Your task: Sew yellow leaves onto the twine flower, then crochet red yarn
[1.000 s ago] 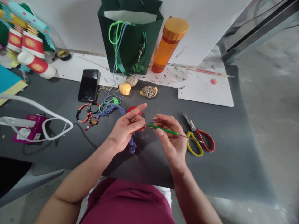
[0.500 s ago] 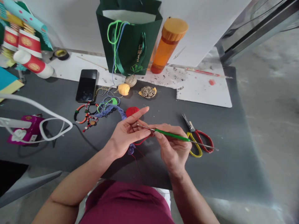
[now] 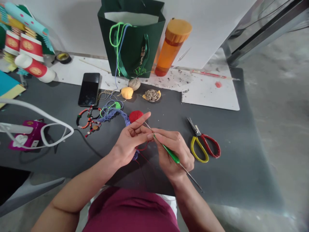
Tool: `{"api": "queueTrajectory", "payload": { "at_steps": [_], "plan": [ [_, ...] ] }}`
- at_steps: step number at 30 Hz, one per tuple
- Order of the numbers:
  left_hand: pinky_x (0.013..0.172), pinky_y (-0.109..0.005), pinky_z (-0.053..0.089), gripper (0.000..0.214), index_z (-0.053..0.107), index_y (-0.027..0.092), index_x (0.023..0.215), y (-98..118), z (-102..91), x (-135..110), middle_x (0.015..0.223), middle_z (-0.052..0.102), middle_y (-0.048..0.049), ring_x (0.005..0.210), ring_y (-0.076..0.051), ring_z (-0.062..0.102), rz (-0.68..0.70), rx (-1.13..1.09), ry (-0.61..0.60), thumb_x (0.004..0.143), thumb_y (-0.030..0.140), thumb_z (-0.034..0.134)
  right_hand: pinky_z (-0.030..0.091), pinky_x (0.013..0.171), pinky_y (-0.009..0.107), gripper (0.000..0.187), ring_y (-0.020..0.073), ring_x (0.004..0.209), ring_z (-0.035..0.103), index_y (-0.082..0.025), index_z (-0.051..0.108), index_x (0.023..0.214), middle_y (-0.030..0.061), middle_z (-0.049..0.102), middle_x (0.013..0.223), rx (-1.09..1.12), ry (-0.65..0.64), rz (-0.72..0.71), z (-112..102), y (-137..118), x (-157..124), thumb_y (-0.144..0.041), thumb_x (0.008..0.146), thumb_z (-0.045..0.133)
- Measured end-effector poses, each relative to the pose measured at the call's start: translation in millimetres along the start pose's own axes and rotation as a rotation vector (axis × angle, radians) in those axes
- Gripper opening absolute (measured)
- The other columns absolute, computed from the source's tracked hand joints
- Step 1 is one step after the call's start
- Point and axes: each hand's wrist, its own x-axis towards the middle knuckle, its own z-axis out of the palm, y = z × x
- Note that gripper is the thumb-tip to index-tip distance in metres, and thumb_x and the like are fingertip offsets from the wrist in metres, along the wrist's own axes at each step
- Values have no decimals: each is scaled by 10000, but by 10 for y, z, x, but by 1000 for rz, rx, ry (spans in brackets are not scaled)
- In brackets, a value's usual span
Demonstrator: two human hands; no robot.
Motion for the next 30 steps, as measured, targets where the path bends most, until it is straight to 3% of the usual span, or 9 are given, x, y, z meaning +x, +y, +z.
{"api": "queueTrajectory", "payload": {
  "at_steps": [5, 12, 15, 20, 23, 26, 28, 30],
  "plan": [
    [638, -188, 515, 510, 800, 271, 1104, 17, 7, -8, 623, 671, 82, 561, -57, 615, -89, -48, -56, 627, 150, 935, 638, 754, 396, 256, 217, 891, 786, -305, 732, 1082, 20, 827, 1000, 236, 81, 234, 29, -66, -12, -106, 937, 662],
    [705, -180, 524, 489, 804, 277, 1098, 48, -7, -9, 637, 665, 87, 569, -33, 601, -74, -14, -67, 640, 153, 925, 535, 546, 308, 40, 144, 597, 682, -285, 656, 1018, 7, 750, 877, 212, 208, 467, -14, -55, -48, -283, 984, 637],
    [697, -191, 515, 442, 814, 262, 1085, 56, -12, -9, 655, 673, 61, 589, -45, 602, -86, 16, -86, 664, 163, 907, 548, 544, 316, 68, 166, 582, 708, -289, 588, 1015, 1, 738, 799, 360, 192, 548, -29, -28, -1, -357, 1009, 587],
    [518, -172, 412, 406, 831, 265, 1045, 69, 2, -24, 757, 745, -4, 657, -88, 648, -124, 34, -158, 654, 199, 917, 589, 577, 327, 146, 197, 611, 749, -269, 554, 999, -16, 740, 671, 592, 55, 678, -7, 3, 71, -414, 1013, 545],
    [628, -204, 493, 436, 827, 286, 1065, 52, 8, -41, 794, 761, 4, 662, -86, 642, -94, 60, -133, 651, 189, 923, 600, 583, 315, 159, 187, 646, 757, -265, 595, 975, 2, 782, 761, 604, 36, 656, 33, -15, 42, -423, 985, 609],
    [718, -223, 528, 455, 821, 293, 1084, 17, 8, -49, 836, 761, 16, 718, -90, 664, -18, 104, -58, 657, 173, 924, 606, 610, 301, 80, 173, 705, 766, -261, 654, 981, 14, 808, 884, 472, 80, 580, 48, -52, 6, -341, 973, 659],
    [753, -228, 540, 459, 820, 292, 1084, -8, 8, -46, 828, 754, 22, 740, -94, 682, 29, 100, -27, 654, 173, 929, 607, 625, 300, 51, 163, 716, 765, -268, 676, 1017, 15, 819, 939, 390, 100, 481, 41, -66, -2, -249, 982, 643],
    [755, -225, 542, 475, 814, 288, 1095, -27, 9, -40, 798, 744, 29, 722, -89, 680, 56, 67, -4, 651, 167, 930, 615, 655, 322, 173, 175, 772, 777, -280, 686, 1079, 25, 829, 1008, 317, 69, 321, 30, -62, -2, -158, 979, 616]
  ]
}}
